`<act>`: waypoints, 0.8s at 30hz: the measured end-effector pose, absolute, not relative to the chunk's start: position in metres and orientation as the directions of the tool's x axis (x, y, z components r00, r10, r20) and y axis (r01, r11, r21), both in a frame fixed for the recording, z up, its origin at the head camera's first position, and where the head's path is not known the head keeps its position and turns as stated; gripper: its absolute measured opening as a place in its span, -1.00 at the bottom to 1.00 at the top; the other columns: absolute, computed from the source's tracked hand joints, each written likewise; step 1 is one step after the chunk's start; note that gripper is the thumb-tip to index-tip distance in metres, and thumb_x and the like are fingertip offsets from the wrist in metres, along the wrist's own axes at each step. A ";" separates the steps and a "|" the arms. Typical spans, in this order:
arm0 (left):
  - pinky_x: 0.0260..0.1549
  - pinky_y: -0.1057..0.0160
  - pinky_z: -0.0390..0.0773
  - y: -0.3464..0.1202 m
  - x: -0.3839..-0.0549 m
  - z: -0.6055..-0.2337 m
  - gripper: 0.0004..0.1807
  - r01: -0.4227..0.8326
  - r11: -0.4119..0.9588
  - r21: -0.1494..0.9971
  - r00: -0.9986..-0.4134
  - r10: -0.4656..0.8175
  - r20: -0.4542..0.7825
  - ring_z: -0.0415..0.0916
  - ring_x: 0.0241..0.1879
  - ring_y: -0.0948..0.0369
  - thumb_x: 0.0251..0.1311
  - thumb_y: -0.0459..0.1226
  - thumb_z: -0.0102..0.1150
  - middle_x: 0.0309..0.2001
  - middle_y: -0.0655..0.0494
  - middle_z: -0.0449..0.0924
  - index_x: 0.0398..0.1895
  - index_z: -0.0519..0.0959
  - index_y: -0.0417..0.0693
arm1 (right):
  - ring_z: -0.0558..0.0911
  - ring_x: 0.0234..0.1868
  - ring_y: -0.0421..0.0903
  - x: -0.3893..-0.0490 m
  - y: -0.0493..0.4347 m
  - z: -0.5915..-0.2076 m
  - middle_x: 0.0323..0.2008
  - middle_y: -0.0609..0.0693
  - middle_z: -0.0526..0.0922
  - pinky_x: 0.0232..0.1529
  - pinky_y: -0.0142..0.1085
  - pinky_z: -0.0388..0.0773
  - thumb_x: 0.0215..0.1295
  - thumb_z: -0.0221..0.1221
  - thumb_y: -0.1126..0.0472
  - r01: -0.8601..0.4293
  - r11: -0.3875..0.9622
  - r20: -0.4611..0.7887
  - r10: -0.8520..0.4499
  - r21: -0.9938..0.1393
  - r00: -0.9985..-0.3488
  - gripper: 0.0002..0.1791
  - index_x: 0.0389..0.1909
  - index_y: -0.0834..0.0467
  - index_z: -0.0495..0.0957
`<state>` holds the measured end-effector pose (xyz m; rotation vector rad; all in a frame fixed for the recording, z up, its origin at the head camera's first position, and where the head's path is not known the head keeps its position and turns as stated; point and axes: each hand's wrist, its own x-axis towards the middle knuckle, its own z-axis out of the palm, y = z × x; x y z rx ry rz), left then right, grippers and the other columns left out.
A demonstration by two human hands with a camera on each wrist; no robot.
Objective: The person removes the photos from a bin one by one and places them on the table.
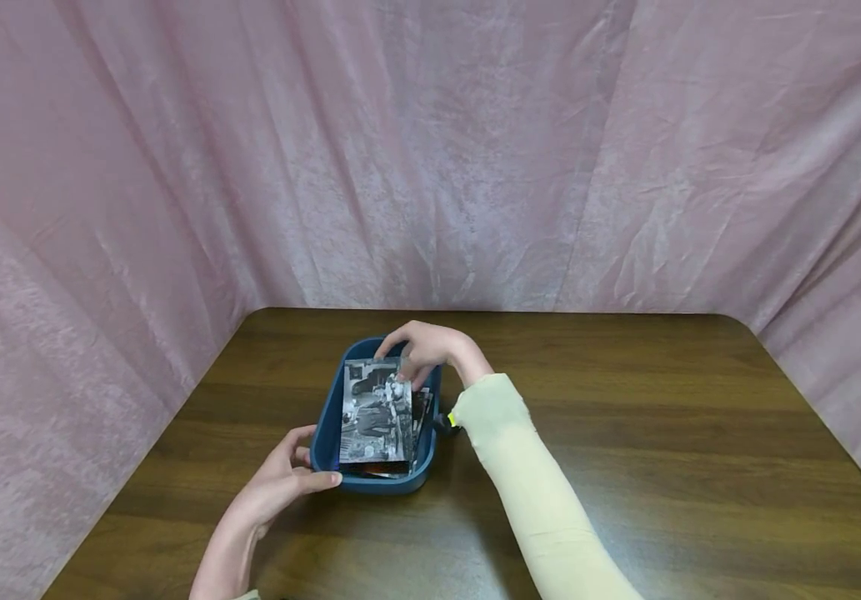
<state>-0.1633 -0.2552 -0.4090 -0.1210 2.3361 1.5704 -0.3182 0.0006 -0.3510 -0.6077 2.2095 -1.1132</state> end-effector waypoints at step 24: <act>-0.14 0.15 0.48 -0.257 -0.163 -0.414 0.00 -0.229 0.248 0.941 -0.939 0.199 -0.280 0.44 -0.14 0.09 0.07 -0.41 0.32 -0.07 -0.15 0.31 0.56 0.00 -0.04 | 0.62 -0.31 -0.26 -0.369 0.160 -0.415 -0.39 -0.16 0.60 -0.14 -0.35 0.65 0.38 0.13 0.40 -0.055 0.083 0.050 -0.070 -0.995 -0.996 -0.49 0.34 0.25 0.37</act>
